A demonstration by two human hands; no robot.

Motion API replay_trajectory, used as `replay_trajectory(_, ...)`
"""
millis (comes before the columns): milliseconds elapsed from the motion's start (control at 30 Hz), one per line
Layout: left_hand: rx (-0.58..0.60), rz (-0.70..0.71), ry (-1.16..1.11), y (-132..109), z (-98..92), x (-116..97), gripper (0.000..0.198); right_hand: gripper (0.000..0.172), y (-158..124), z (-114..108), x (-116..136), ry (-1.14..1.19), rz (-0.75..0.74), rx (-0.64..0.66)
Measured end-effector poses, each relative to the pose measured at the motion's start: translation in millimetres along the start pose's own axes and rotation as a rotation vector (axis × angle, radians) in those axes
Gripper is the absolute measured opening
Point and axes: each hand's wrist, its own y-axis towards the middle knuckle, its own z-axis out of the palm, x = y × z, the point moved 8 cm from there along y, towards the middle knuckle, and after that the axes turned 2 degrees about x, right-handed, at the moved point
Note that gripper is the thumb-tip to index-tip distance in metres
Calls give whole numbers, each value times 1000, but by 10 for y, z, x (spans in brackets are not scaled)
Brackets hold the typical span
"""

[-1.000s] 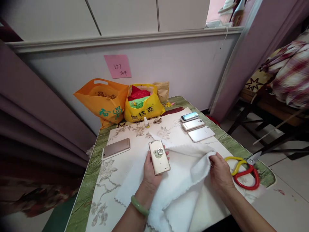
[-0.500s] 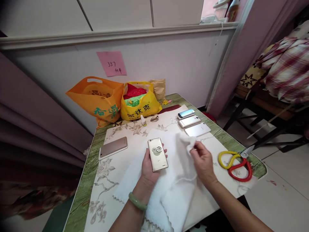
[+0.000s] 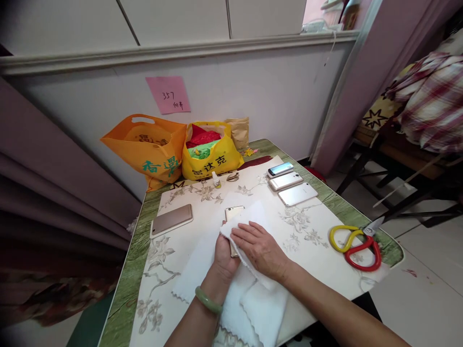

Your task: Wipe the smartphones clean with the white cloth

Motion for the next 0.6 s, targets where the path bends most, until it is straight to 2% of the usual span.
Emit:
replay_trajectory(67, -11, -12, 25, 6, -35, 14, 32, 45, 57, 57, 22, -22, -30, 46)
replay_trajectory(133, -13, 14, 43, 3, -52, 6, 31, 44, 128, 67, -32, -36, 6, 49)
replay_trajectory(233, 23, 61, 41, -10, -27, 5, 34, 43, 160, 37, -158, -60, 99, -13)
replay_trajectory(367, 85, 21, 47, -18, 2, 83, 40, 43, -3, 21, -174, -94, 160, -142)
replay_trajectory(467, 49, 28, 38, -14, -43, 82, 39, 41, -134, 34, -109, -107, 187, -199)
replay_trajectory(600, 3, 43, 33, -27, -62, 40, 39, 35, -161, -7, -55, -44, 236, -246)
